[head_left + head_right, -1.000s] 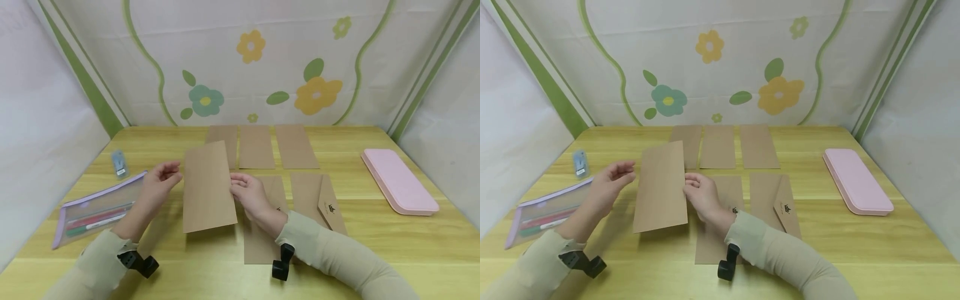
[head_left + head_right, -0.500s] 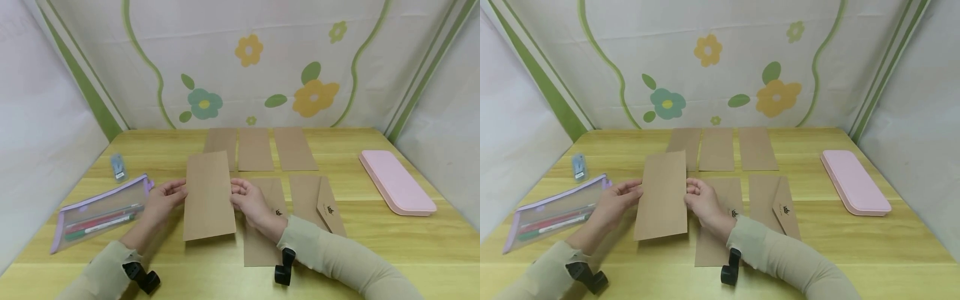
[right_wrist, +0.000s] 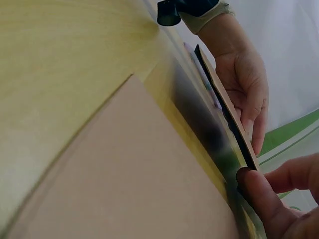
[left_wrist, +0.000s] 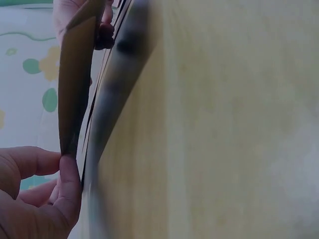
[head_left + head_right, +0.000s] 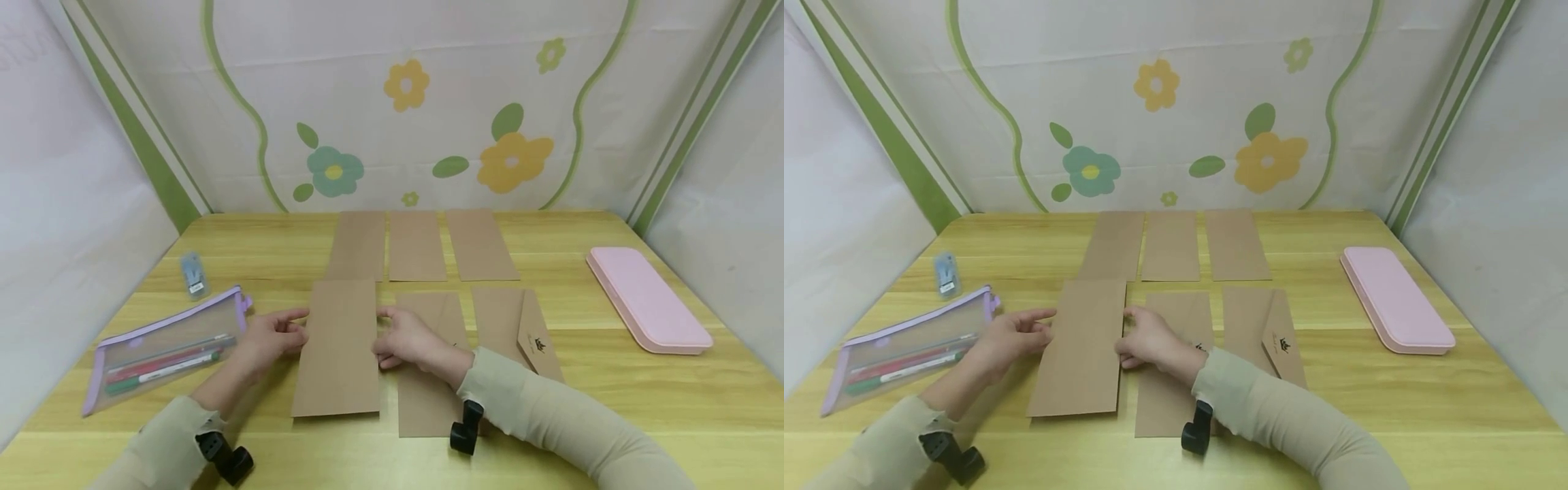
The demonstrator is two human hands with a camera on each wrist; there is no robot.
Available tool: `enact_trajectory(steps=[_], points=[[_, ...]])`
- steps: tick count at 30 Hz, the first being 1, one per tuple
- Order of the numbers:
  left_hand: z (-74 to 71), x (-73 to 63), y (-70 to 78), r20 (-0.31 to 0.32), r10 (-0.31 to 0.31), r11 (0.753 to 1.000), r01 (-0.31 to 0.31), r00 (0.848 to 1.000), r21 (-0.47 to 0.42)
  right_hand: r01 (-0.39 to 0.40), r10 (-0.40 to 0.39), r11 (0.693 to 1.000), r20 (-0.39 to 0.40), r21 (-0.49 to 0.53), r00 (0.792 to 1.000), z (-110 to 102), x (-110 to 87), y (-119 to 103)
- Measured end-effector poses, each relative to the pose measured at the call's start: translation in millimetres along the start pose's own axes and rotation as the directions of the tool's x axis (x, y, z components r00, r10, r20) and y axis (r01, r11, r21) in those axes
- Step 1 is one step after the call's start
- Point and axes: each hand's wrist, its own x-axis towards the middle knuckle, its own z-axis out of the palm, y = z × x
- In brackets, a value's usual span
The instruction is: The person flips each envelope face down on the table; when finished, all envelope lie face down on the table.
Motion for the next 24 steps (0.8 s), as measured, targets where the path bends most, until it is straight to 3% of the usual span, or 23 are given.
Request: enact_trajectory(steps=[8, 14, 24], points=[[-1.5, 1.6, -2.3, 0.050, -0.021, 0.992, 0.014, 0.999, 0.127, -0.020, 0.021, 0.999, 0.015, -0.048, 1.000, 0.8, 1.6, 2.1], [2.0, -0.2, 0.1, 0.029, -0.030, 0.981, 0.024, 0.999, 0.191, -0.046, 0.048, 0.997, 0.031, -0.065, 0.998, 2.6, 4.1, 4.0], [4.9, -3.7, 4.1, 0.059, -0.007, 0.957, -0.011, 0.998, 0.290, -0.042, 0.047, 0.991, 0.034, -0.127, 0.998, 3.0, 5.2, 5.9]])
